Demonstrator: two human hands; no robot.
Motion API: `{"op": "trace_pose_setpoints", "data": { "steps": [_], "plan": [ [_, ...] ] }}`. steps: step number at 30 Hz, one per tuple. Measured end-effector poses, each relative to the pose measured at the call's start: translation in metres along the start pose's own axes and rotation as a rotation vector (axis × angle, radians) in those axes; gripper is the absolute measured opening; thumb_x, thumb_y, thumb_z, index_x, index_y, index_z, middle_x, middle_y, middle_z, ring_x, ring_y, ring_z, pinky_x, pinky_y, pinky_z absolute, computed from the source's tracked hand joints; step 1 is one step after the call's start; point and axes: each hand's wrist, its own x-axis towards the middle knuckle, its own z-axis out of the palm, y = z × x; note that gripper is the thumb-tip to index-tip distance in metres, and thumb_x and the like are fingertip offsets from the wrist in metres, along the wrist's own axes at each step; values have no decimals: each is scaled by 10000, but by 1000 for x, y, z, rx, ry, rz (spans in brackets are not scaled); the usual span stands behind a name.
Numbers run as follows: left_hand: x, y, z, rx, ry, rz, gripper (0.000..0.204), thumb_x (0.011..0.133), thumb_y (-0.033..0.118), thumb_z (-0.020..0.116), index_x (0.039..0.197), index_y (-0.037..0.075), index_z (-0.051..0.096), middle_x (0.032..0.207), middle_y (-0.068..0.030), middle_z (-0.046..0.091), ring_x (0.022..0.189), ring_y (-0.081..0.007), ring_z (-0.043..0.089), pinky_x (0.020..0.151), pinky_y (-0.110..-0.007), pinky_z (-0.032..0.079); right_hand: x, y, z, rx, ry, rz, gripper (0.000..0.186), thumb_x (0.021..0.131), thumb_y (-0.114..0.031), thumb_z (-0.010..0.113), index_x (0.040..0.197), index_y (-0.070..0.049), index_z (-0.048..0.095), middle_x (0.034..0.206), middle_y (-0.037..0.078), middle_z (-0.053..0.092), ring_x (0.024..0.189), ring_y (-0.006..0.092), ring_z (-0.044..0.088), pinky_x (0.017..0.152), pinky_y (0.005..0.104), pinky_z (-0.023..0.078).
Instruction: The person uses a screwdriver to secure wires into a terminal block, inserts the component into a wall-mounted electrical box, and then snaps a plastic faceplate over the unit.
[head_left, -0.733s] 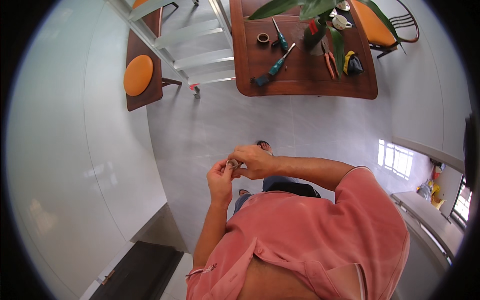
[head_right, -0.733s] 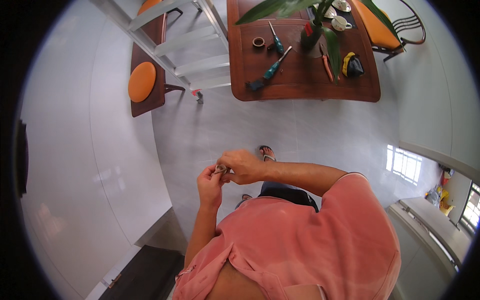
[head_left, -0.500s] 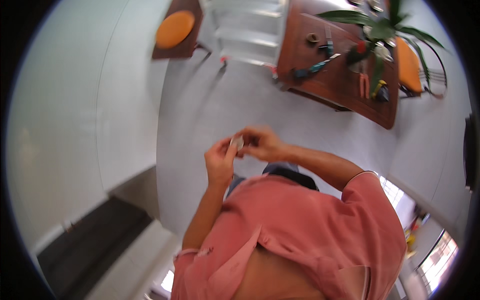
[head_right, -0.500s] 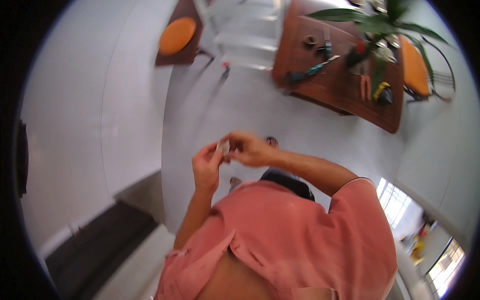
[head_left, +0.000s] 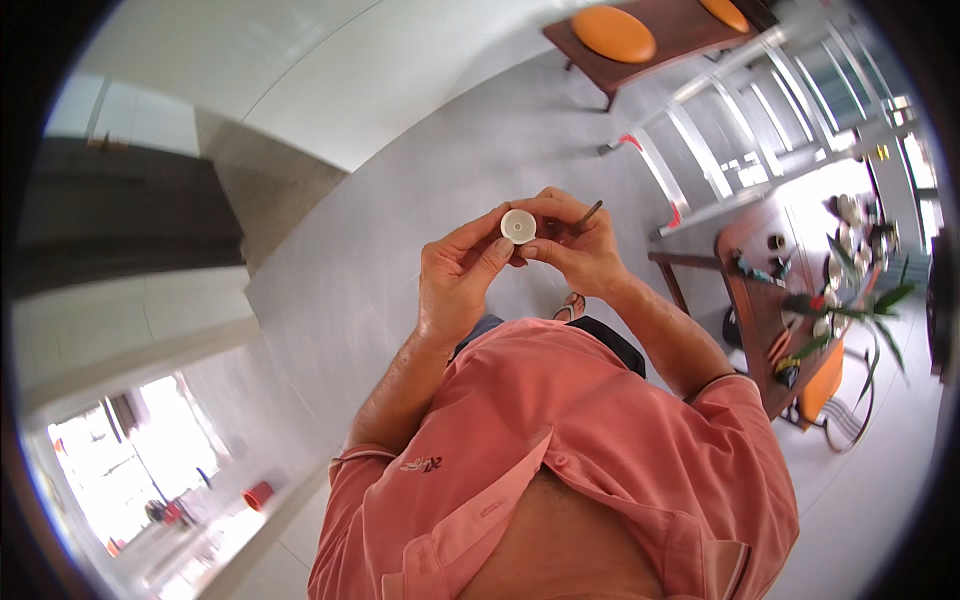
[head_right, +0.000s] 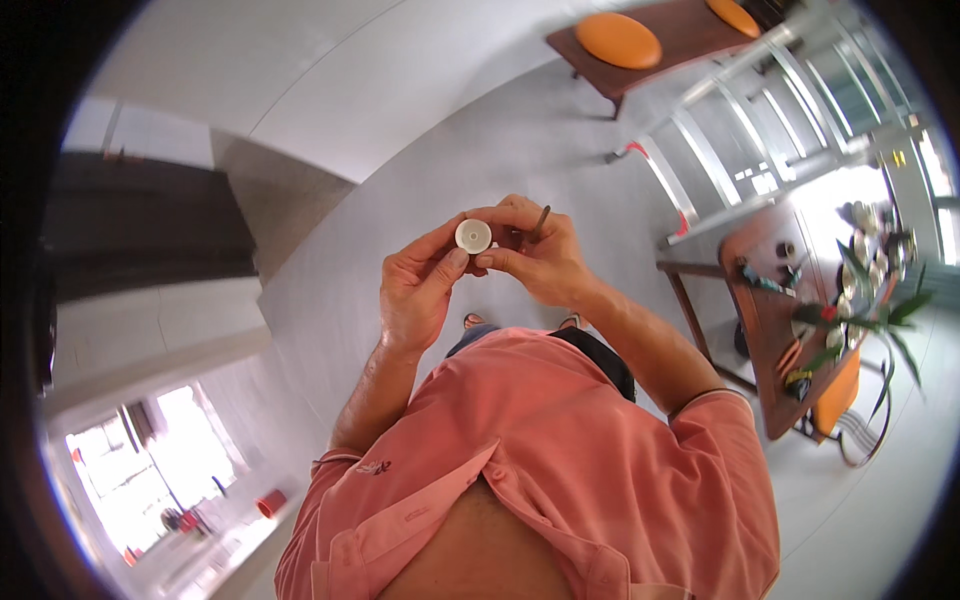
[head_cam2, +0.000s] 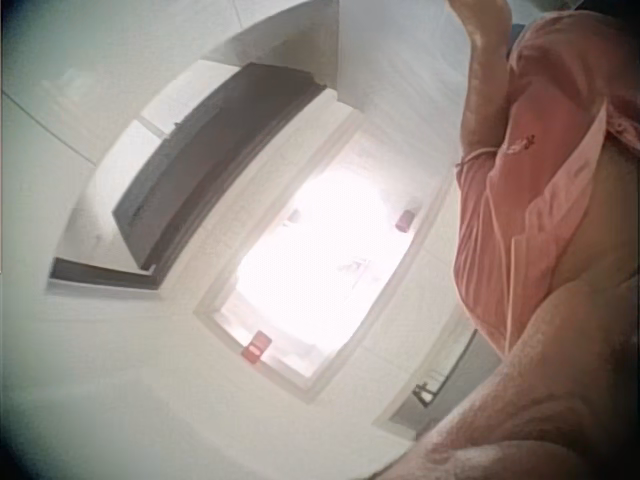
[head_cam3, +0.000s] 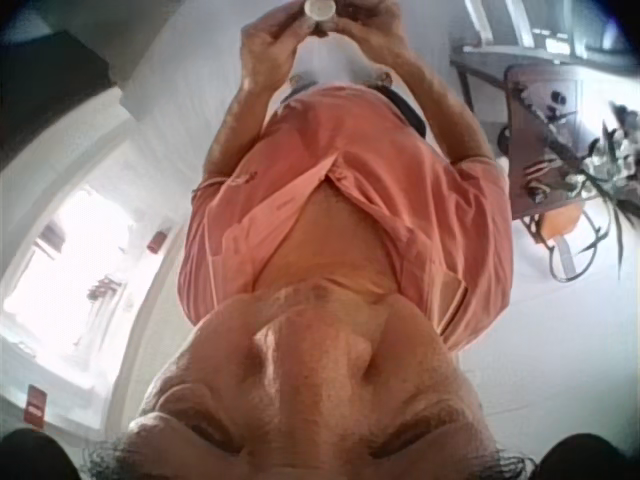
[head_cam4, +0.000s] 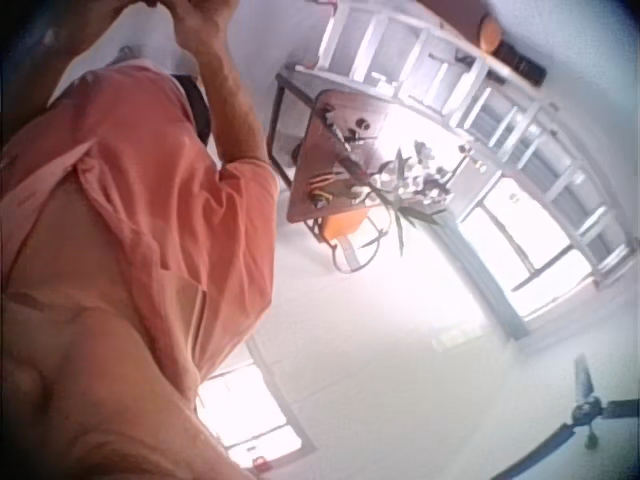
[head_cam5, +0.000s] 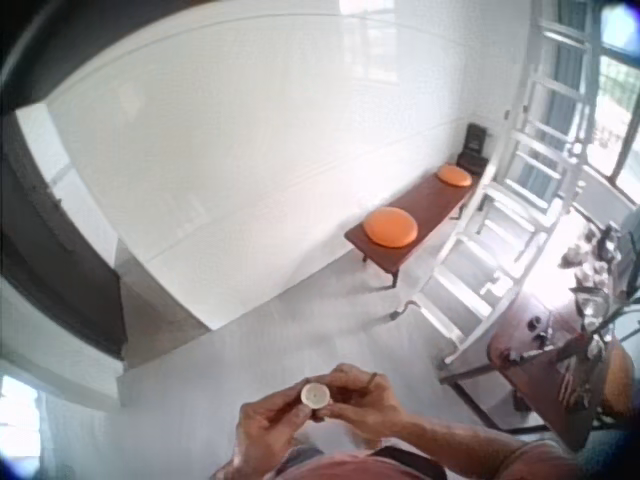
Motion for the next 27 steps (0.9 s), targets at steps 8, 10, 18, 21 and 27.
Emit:
{"op": "trace_pose_setpoints", "data": {
  "steps": [8,10,18,21,27],
  "plan": [
    [-64,54,-170,-163,279,135,379,1044,53,621,1411,-45,618,1273,-125,699,1101,-185,640,913,-356,530,113,79,165,17,-321,16,388,925,121,713,1301,30,676,1094,77,610,939,192,694,816,341,633],
    [-80,63,-212,-225,341,199,344,1047,72,630,1374,-31,633,1254,-123,704,1103,-181,643,914,-352,522,140,97,209,49,-374,61,385,917,131,712,1287,29,683,1122,81,619,939,188,694,798,333,630],
    [-95,60,-319,-684,477,471,313,1045,78,647,1353,22,656,1237,-113,719,1069,-197,662,895,-371,526,241,157,316,-15,-715,121,431,877,187,694,1272,16,703,1174,77,633,977,162,685,820,287,612],
    [-86,65,-353,-692,543,568,310,1053,82,629,1359,50,665,1290,-117,706,1126,-219,660,903,-393,533,282,176,349,14,-830,179,436,880,185,684,1281,14,704,1172,76,639,957,140,676,791,264,594],
    [-54,96,-453,-761,626,740,294,1044,77,646,1334,32,663,1190,-109,721,1017,-195,683,876,-383,539,394,233,428,33,-1018,299,387,922,117,690,1297,18,699,1113,55,651,815,79,608,628,230,487]
  ]
}}
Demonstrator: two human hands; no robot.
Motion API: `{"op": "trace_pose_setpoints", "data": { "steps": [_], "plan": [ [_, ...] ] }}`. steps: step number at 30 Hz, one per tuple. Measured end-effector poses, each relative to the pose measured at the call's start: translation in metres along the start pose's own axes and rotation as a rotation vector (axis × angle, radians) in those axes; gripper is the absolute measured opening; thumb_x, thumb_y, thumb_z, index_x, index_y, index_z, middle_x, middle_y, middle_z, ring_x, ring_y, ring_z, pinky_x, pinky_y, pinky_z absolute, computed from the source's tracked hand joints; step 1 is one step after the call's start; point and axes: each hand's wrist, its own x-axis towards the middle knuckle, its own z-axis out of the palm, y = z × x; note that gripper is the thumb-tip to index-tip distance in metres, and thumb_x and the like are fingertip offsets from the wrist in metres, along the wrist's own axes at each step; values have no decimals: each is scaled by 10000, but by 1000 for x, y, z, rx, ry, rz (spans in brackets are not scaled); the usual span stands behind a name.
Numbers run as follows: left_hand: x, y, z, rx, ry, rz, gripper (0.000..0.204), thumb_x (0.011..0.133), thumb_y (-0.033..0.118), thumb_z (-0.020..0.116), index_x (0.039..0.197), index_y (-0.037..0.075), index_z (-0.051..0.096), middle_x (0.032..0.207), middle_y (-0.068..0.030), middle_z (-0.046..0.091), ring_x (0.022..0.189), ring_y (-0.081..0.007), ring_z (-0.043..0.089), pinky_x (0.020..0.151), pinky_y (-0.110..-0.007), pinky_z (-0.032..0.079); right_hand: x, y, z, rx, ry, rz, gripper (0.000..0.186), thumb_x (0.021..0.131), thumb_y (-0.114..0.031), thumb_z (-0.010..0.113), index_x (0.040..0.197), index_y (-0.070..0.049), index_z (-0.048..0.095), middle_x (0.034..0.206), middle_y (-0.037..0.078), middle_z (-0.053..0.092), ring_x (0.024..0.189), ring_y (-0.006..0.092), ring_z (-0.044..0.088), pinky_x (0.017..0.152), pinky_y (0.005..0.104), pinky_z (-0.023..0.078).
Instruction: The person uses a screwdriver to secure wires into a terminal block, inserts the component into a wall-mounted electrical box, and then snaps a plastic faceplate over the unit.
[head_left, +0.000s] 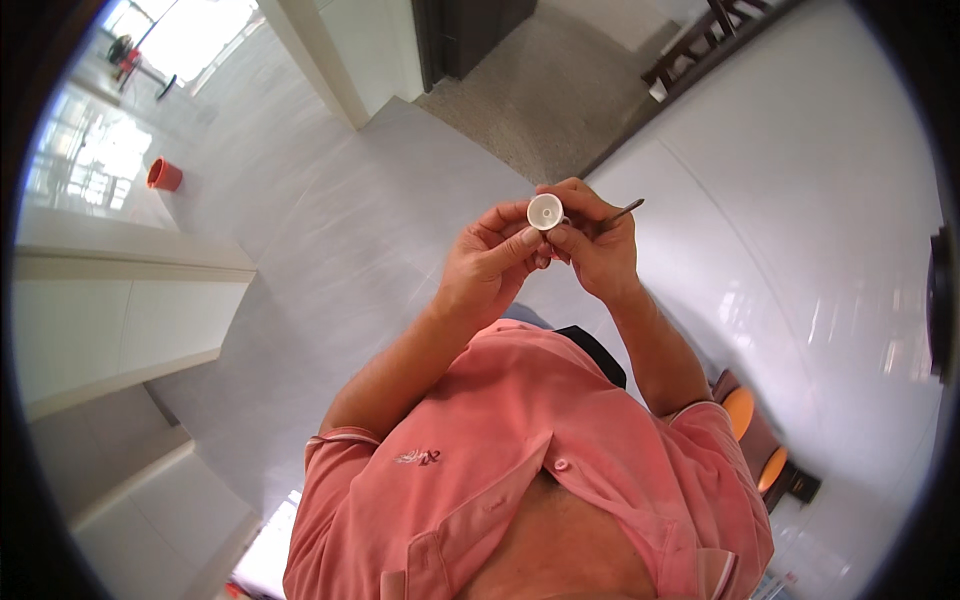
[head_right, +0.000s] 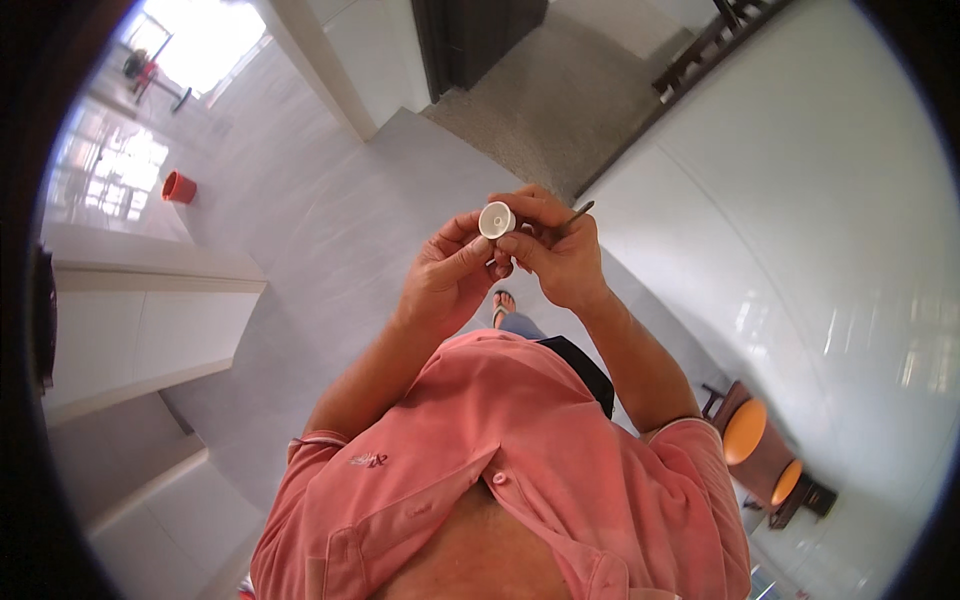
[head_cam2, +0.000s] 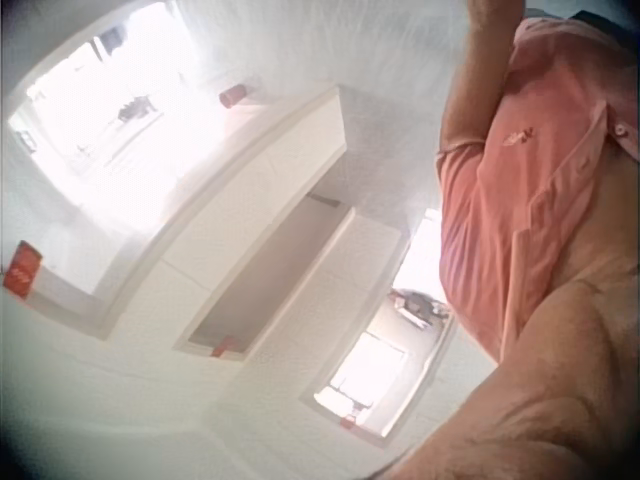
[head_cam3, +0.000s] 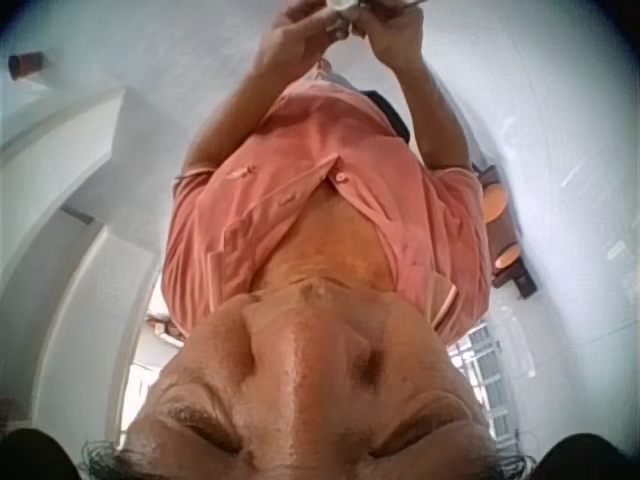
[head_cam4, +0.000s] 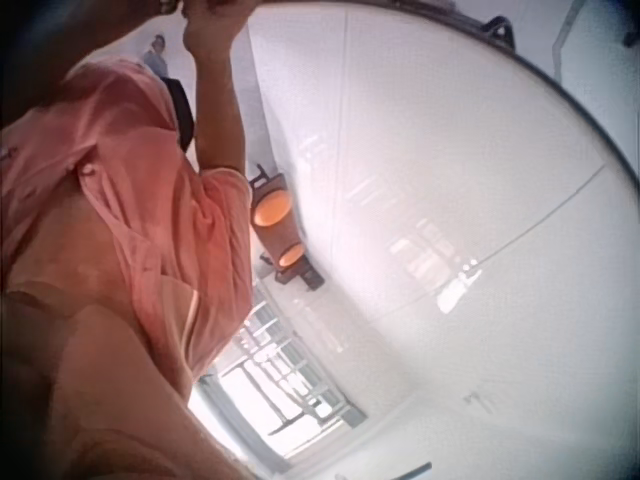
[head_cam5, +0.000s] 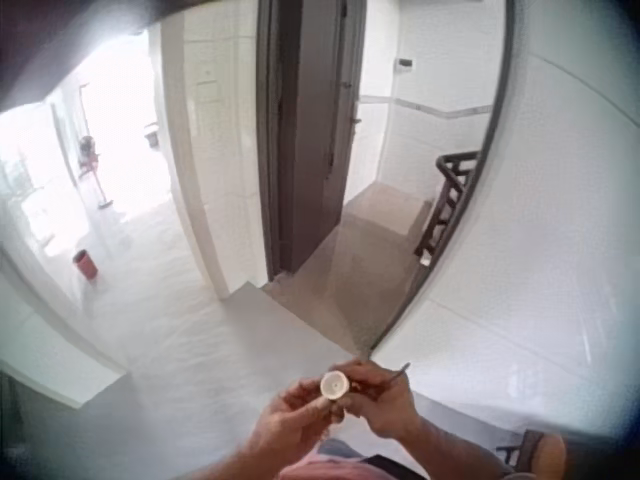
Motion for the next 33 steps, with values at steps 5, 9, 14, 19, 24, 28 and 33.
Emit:
{"op": "trace_pose_setpoints", "data": {
  "steps": [5,9,14,19,24,28,33],
  "plan": [
    [53,31,2,115,266,155,236,1000,24,704,1234,19,666,1051,-90,743,896,-173,683,814,-323,538,94,8,-21,68,-220,93,294,1021,-50,670,1308,6,698,1077,25,632,746,63,559,588,216,434],
    [84,67,-18,74,362,266,259,944,3,773,1181,-23,670,1024,-122,769,904,-169,713,792,-305,555,166,28,-15,126,-358,142,289,1047,-73,640,1317,18,688,1078,28,631,739,65,548,579,220,425],
    [133,135,-53,211,417,360,219,908,-12,808,1086,-16,681,995,-115,768,899,-157,724,779,-315,599,266,58,6,232,-507,162,343,1102,-189,569,1331,47,667,1088,37,634,713,75,534,578,226,416],
    [173,210,-78,420,487,447,210,887,-18,823,1021,-18,661,926,-89,750,868,-150,730,765,-286,603,353,73,33,225,-537,210,380,1096,-288,591,1302,21,674,1094,42,636,720,82,534,588,229,426],
    [222,312,-103,1213,527,759,336,874,-7,826,1155,-52,648,1004,-136,733,814,-158,699,727,-305,578,449,69,75,63,-397,165,287,1086,-208,614,1284,-8,673,1003,-1,628,755,79,550,628,240,457],
    [252,361,-112,1436,449,844,296,895,-34,772,1182,-43,698,1016,-143,729,812,-165,693,722,-297,567,490,82,84,-107,-265,52,254,1031,-72,667,1276,-6,673,992,10,631,788,91,568,665,256,483],
    [305,400,-136,1453,491,814,179,935,-44,700,1099,-35,769,1058,-175,728,867,-231,722,765,-311,573,562,87,89,-478,-265,-349,370,897,11,760,1257,-12,676,1016,87,657,782,167,610,680,300,504]
  ]
}}
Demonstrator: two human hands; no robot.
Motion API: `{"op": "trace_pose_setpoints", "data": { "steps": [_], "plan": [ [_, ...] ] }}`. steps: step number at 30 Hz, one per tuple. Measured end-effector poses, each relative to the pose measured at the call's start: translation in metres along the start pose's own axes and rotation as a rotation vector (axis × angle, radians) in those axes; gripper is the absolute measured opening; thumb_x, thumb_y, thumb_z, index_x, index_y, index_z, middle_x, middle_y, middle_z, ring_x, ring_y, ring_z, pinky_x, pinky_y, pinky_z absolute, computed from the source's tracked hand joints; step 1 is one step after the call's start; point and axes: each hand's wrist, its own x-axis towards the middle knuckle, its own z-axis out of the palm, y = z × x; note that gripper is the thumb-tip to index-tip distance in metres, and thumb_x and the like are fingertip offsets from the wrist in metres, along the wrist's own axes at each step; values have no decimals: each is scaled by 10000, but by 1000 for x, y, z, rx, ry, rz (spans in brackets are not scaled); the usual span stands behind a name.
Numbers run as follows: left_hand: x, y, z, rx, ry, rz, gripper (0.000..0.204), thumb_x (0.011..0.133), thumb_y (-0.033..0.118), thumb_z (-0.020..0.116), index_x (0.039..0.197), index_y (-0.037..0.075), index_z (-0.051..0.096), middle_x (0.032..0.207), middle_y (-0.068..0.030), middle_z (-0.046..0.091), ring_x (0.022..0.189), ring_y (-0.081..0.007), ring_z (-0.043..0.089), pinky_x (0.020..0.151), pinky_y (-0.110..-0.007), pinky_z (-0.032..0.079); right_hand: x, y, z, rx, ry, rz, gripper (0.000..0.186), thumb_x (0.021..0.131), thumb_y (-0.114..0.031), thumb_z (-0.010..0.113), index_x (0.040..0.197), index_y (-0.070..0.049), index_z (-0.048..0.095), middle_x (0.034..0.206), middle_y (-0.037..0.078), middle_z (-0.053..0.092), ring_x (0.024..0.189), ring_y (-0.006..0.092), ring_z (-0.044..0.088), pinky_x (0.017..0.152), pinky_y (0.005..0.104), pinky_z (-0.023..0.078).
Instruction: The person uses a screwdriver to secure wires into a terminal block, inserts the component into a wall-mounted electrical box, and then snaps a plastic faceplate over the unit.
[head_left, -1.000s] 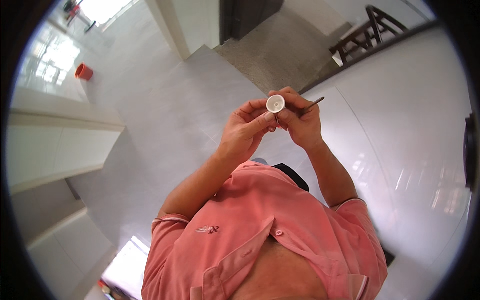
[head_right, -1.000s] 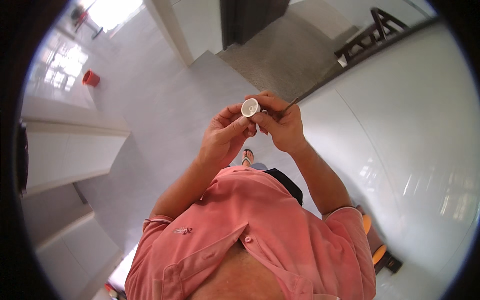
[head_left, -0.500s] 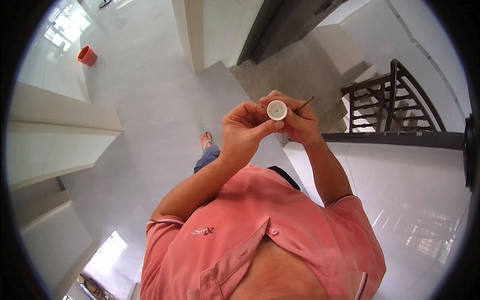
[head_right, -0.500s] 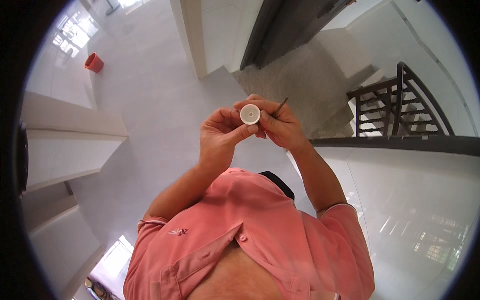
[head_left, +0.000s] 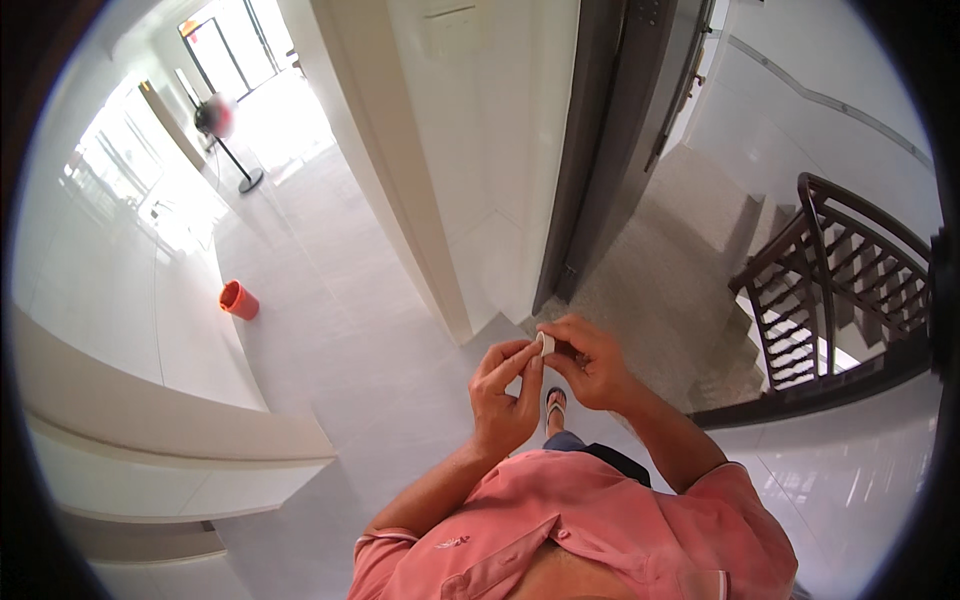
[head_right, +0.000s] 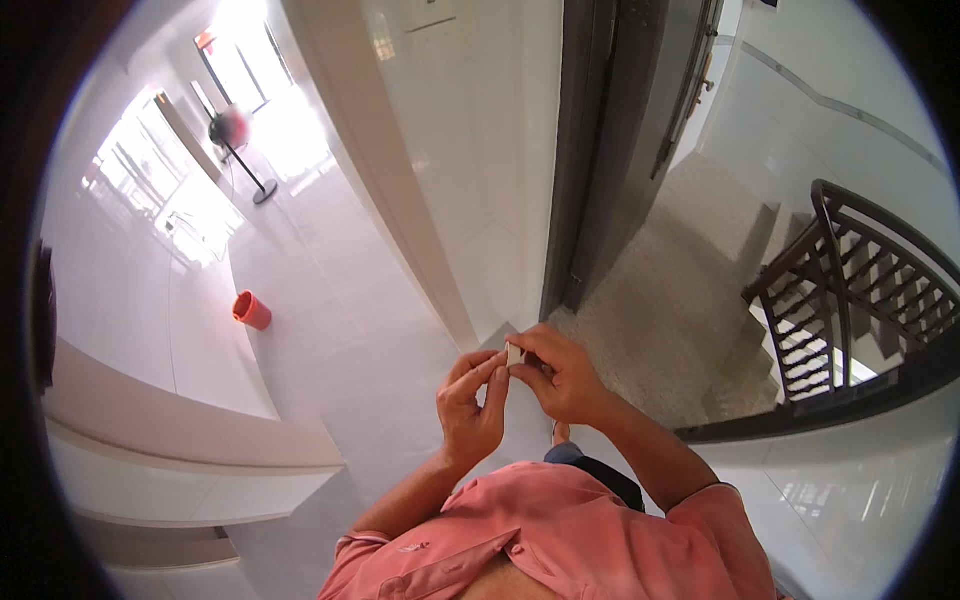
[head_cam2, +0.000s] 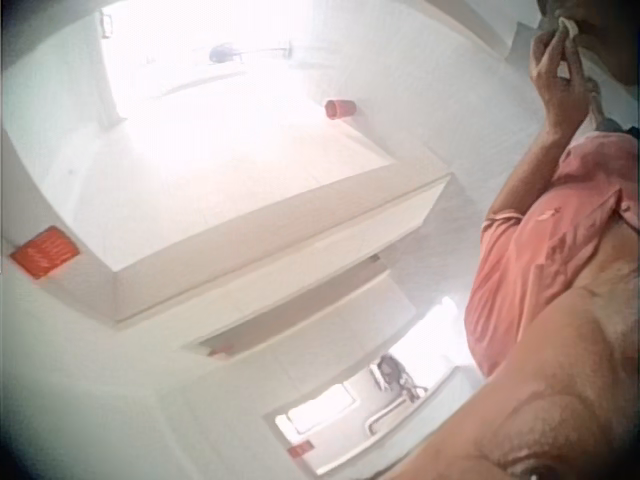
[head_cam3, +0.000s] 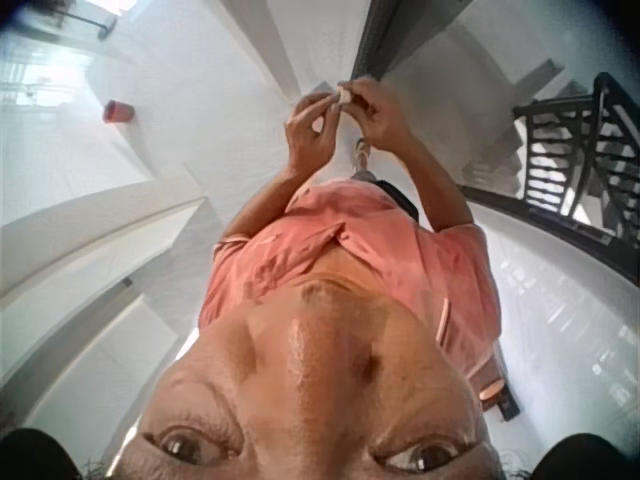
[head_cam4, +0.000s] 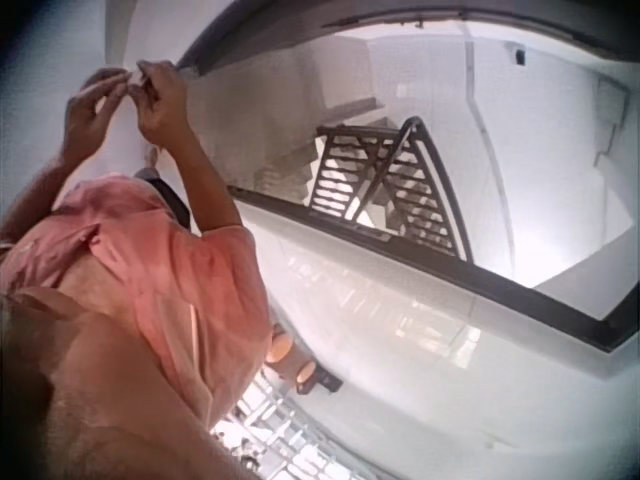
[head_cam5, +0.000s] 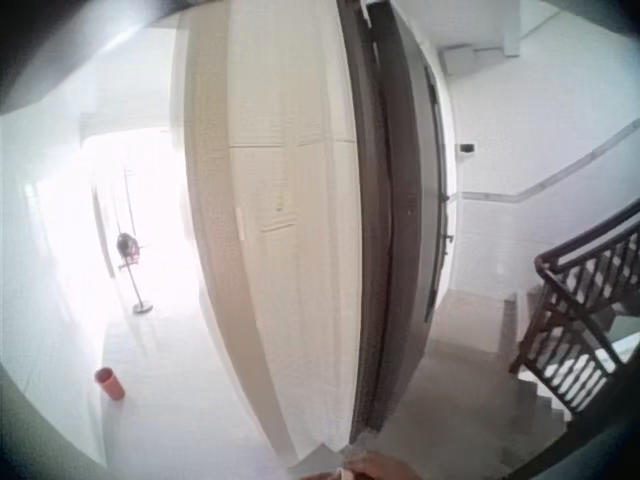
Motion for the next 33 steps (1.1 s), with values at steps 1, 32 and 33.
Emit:
{"op": "trace_pose_setpoints", "data": {
  "steps": [1,32,33],
  "plan": [
    [10,-11,3,24,-3,14,204,933,-38,703,1126,-26,768,1071,-174,727,881,-246,732,790,-326,587,11,8,-2,-57,3,-33,391,872,15,776,1249,-16,679,1026,106,661,779,187,619,678,311,506],
    [299,-73,108,82,281,99,380,896,-121,741,1244,-48,609,1150,-97,699,1059,-157,660,920,-301,534,300,184,-82,770,-101,-97,395,893,139,720,1250,-14,646,1176,97,709,915,123,691,757,263,561],
    [297,-73,108,113,268,133,439,884,-129,745,1283,-42,585,1178,-121,691,1063,-174,665,914,-311,539,304,180,-82,873,-118,-132,390,908,141,705,1260,-11,636,1190,112,714,984,147,702,828,291,583]
  ]
}}
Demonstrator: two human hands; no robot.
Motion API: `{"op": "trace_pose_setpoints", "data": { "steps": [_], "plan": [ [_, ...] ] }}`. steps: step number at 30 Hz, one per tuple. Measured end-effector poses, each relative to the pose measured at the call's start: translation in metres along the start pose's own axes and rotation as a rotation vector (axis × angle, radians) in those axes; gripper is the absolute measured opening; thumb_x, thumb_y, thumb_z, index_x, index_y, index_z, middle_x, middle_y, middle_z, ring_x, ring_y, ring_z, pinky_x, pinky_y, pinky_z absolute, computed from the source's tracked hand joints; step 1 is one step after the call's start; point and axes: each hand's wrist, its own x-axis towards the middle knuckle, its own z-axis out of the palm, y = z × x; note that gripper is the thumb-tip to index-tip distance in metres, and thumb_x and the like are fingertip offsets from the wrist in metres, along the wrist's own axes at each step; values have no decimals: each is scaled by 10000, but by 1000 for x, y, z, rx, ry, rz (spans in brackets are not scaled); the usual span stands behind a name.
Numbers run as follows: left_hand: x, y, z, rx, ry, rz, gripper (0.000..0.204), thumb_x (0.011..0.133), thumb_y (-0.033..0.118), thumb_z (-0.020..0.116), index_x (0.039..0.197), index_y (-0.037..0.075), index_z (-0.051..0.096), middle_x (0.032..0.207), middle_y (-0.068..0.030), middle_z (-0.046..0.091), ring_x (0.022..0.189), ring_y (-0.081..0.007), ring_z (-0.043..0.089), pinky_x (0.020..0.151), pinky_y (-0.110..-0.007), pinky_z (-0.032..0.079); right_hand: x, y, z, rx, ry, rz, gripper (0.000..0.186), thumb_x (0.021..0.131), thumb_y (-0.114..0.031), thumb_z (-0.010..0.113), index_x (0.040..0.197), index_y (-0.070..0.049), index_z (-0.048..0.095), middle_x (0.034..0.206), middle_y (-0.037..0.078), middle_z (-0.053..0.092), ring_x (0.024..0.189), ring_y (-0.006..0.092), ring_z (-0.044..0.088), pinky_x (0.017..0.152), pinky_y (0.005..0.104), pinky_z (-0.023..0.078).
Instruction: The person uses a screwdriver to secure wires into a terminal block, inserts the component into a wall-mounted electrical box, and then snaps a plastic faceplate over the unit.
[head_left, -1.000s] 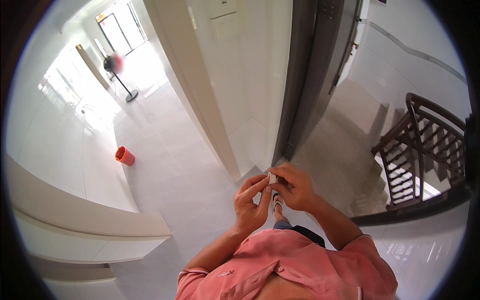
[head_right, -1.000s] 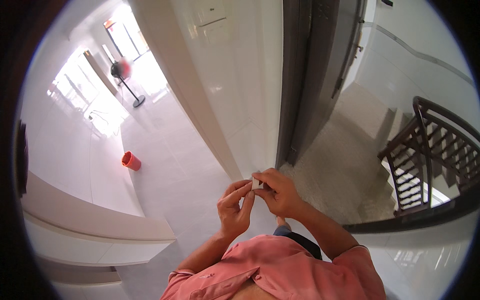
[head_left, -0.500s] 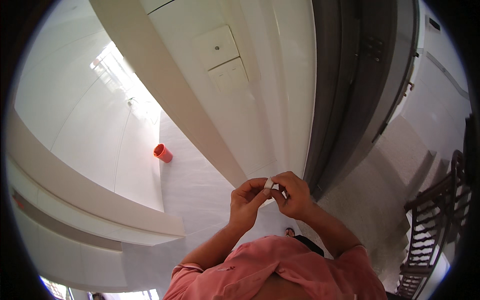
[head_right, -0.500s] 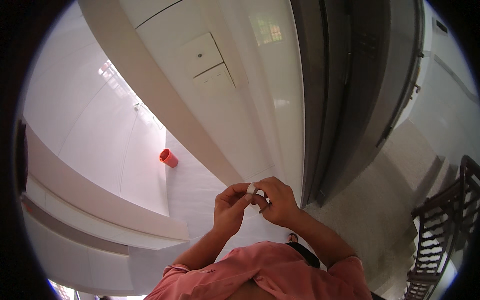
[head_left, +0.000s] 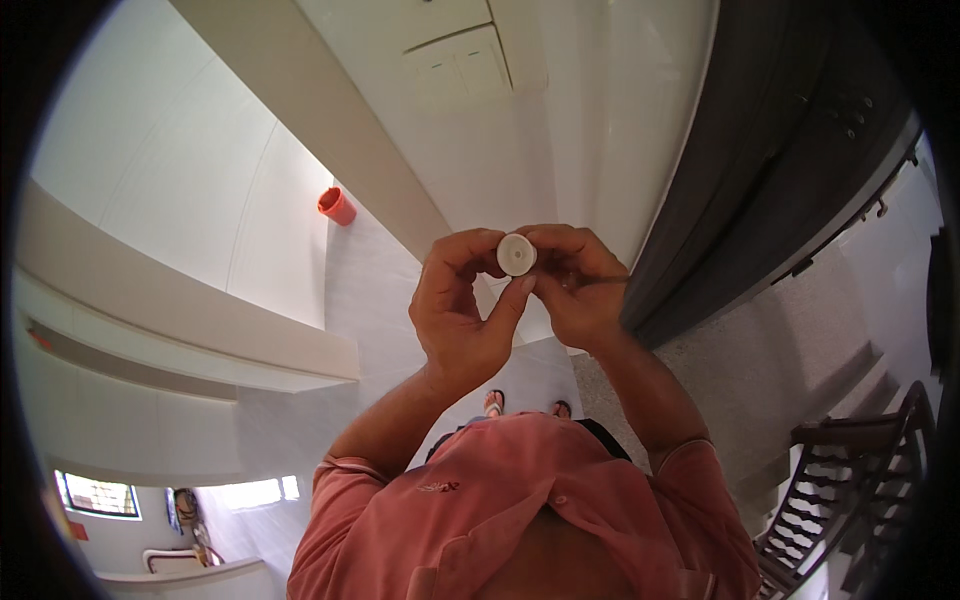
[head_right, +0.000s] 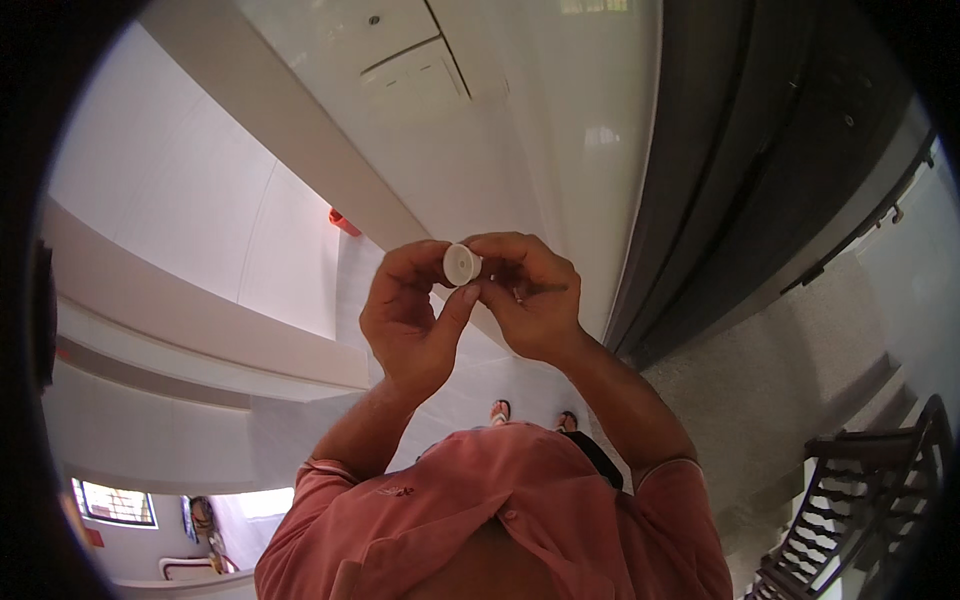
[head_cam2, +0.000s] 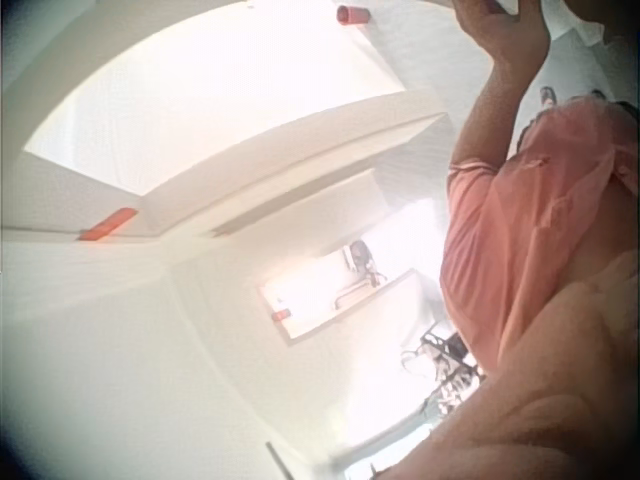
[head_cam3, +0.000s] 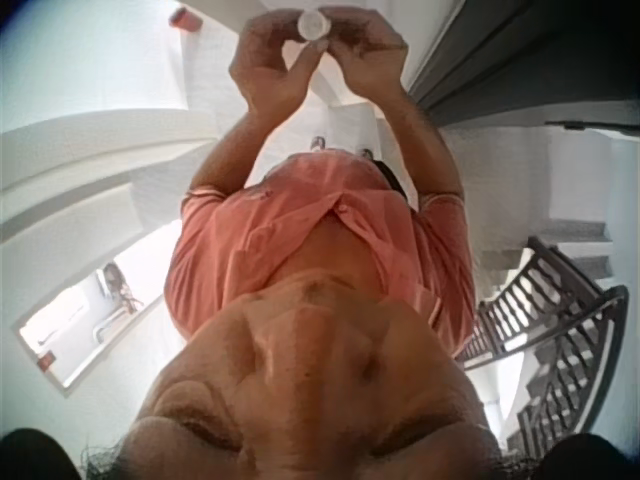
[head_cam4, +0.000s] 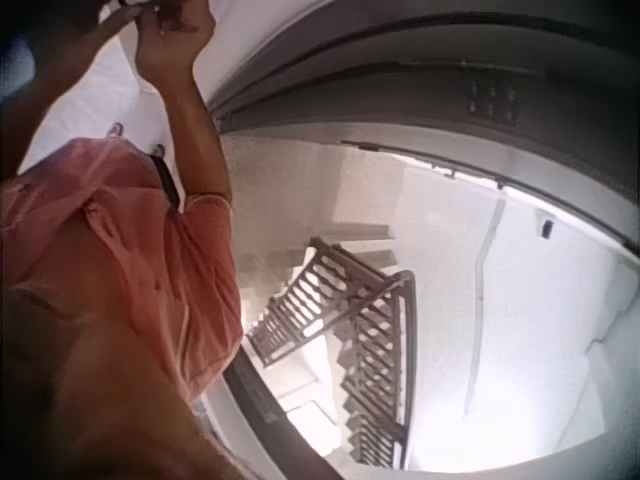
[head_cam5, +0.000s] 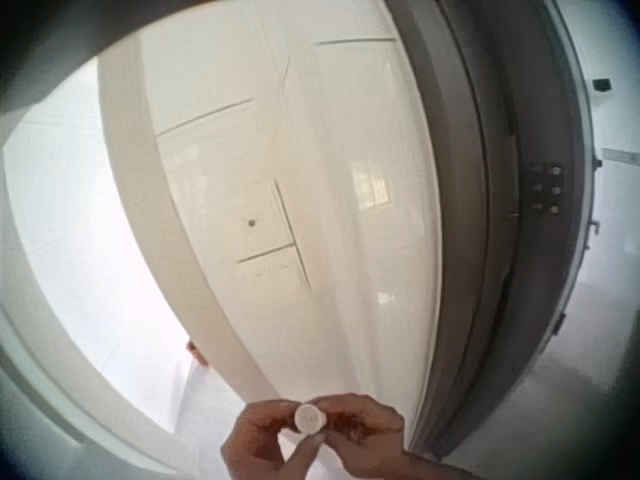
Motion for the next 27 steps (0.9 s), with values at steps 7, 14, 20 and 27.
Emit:
{"op": "trace_pose_setpoints", "data": {
  "steps": [7,14,20,27],
  "plan": [
    [-2,-6,6,-19,130,249,680,830,-135,784,1425,-33,469,1221,-155,664,1090,-200,656,898,-328,547,13,-6,1,190,-117,-13,333,936,134,688,1241,30,601,1217,179,719,1120,223,717,960,384,618],
    [5,-15,-8,-111,179,253,753,824,-132,797,1469,-28,424,1195,-148,664,1044,-186,651,895,-322,543,29,1,10,143,-177,-10,306,940,120,700,1220,39,607,1184,179,730,1093,230,727,946,380,622],
    [0,-26,-45,-239,275,139,692,830,-125,817,1444,-30,513,1207,-113,652,1096,-183,641,944,-329,547,55,13,44,157,-294,96,305,942,119,692,1236,42,665,1180,147,721,1074,214,720,914,350,620],
    [-48,-43,-137,-350,483,-108,537,814,-153,819,1310,-48,643,1232,-123,631,1124,-193,668,966,-342,608,51,93,117,169,-531,283,347,906,165,673,1221,23,709,1122,112,678,1002,177,691,868,309,608]
  ]
}}
